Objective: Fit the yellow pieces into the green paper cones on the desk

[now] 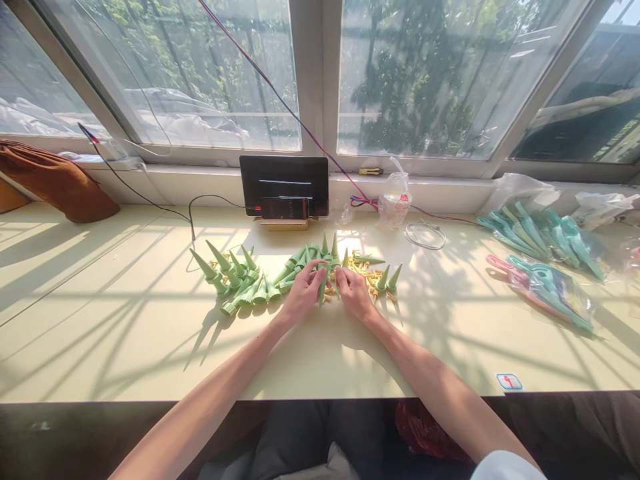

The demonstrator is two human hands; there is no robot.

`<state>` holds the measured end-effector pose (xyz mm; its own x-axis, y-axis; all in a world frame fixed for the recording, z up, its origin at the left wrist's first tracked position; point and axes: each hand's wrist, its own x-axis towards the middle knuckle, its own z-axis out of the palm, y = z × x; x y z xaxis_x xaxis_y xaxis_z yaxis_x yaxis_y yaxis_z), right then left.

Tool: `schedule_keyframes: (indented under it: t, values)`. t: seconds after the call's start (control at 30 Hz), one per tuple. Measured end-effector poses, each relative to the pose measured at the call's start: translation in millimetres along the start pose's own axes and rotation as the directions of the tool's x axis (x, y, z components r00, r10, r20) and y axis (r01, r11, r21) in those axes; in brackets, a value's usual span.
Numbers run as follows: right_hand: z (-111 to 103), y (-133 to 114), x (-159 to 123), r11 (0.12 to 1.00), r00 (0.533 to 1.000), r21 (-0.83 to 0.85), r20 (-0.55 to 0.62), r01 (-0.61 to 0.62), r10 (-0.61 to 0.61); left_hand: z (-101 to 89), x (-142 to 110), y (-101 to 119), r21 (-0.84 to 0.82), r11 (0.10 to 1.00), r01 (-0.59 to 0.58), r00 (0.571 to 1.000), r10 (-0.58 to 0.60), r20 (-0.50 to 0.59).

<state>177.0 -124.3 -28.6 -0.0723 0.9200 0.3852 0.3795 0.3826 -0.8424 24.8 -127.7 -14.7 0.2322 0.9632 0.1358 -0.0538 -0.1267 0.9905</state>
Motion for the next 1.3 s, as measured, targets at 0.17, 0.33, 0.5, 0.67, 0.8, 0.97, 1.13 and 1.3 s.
schedule_keyframes:
  t: [0.17,0.33,0.5,0.67,0.8,0.97,1.13,1.3]
  values:
    - [0,4,0,0.999,1.0,0.046,0.022,-0.023,0.022,0.3,0,0,0.012,1.0,0.013,1.0,-0.013,-0.012]
    - [-1,6,0,0.998,1.0,0.057,0.012,-0.016,0.015,1.0,0,-2,0.024,0.999,0.048,0.998,-0.047,-0.035]
    - [-1,7,0,0.998,1.0,0.053,0.004,-0.021,0.021,1.9,0,-2,0.001,0.997,0.082,0.996,-0.082,-0.04]
    - [-1,6,1,0.999,1.0,0.041,-0.003,-0.023,0.023,2.4,1,0,-0.045,0.989,0.14,0.989,-0.141,-0.04]
    - [-2,2,0,0.999,1.0,0.038,0.012,-0.01,0.009,3.0,0,4,-0.083,0.977,0.196,0.979,-0.2,-0.046]
    - [-3,-2,0,0.999,0.999,0.047,0.03,0.011,-0.012,3.0,-1,8,-0.102,0.97,0.222,0.971,-0.229,-0.072]
    - [-3,-2,-1,0.998,0.998,0.052,0.05,0.021,-0.024,1.6,-1,9,-0.056,0.972,0.227,0.968,-0.232,-0.098]
    - [-2,-1,-1,0.999,0.998,0.006,0.038,0.048,-0.048,1.4,-1,10,-0.036,0.972,0.233,0.963,-0.236,-0.129]
